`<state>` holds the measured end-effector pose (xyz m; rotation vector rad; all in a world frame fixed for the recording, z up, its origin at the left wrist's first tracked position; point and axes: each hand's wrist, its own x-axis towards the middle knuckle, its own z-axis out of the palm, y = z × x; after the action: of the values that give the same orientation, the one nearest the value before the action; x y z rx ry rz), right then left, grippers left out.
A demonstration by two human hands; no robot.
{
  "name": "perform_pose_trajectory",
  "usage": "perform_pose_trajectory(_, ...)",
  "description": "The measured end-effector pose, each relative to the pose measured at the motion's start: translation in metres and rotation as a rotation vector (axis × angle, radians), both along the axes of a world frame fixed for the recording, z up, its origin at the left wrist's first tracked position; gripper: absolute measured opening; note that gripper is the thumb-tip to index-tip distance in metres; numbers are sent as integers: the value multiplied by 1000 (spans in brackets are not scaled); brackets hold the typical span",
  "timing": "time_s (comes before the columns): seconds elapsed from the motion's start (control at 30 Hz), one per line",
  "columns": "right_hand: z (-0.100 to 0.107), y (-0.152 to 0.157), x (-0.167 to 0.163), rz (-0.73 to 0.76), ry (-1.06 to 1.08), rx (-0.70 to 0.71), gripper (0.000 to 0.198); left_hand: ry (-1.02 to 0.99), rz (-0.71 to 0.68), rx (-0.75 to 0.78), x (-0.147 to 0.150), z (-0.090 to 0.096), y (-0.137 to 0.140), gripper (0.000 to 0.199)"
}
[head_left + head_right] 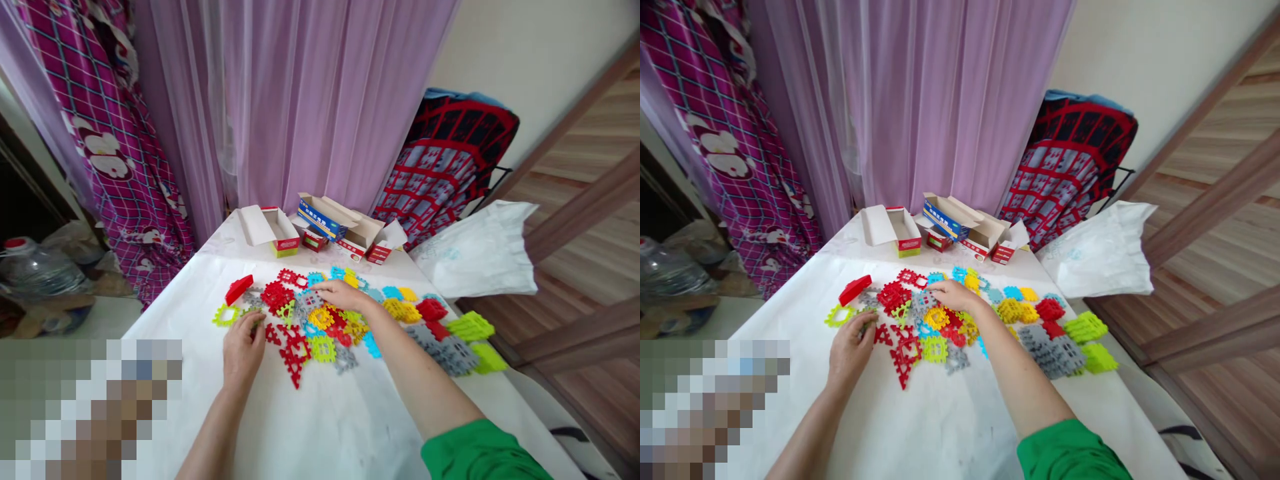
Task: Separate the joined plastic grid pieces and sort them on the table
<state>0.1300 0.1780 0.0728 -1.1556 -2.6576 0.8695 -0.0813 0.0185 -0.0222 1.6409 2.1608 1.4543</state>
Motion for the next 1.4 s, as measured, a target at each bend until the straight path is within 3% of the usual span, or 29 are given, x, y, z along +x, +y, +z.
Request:
perform_pose_trajectory(0.07,0,-9,18,-7,-61,1,37,14,-3,-11,-1,0,0,24)
perform_pose_trajectory(0.23,-1,-40,33,-145,-260,243,32,21,-7,-37,-2,0,1,26)
perform_pose_trajectory(0.4,-8,-91,37,-164,-217,309,25,37,-6,-62,-1,3,-1,28)
perform_pose_trajectory(0.5,-19,-117,36,-162,-209,341,43,49,-6,-71,0,5,0,29)
perform_pose_trajectory(0.57,-26,-127,33,-168,-214,365,45,53,-6,-70,0,5,0,29)
perform_pose_trajectory(0.7,-29,-128,28,-194,-213,371,19,50,-11,-73,0,5,0,28)
perform_pose_trajectory(0.93,-27,-107,40,-361,-134,285,25,53,-17,-81,0,5,0,29)
perform_pose_trajectory(1.07,-29,-92,50,-349,-138,178,27,50,-21,-80,-1,5,0,28)
perform_pose_trajectory(1.23,-21,-85,55,-500,-255,300,27,41,-19,-89,0,5,0,28)
perform_pose_trajectory(1.4,-20,-99,44,-569,-303,371,32,42,-14,-90,1,6,0,28)
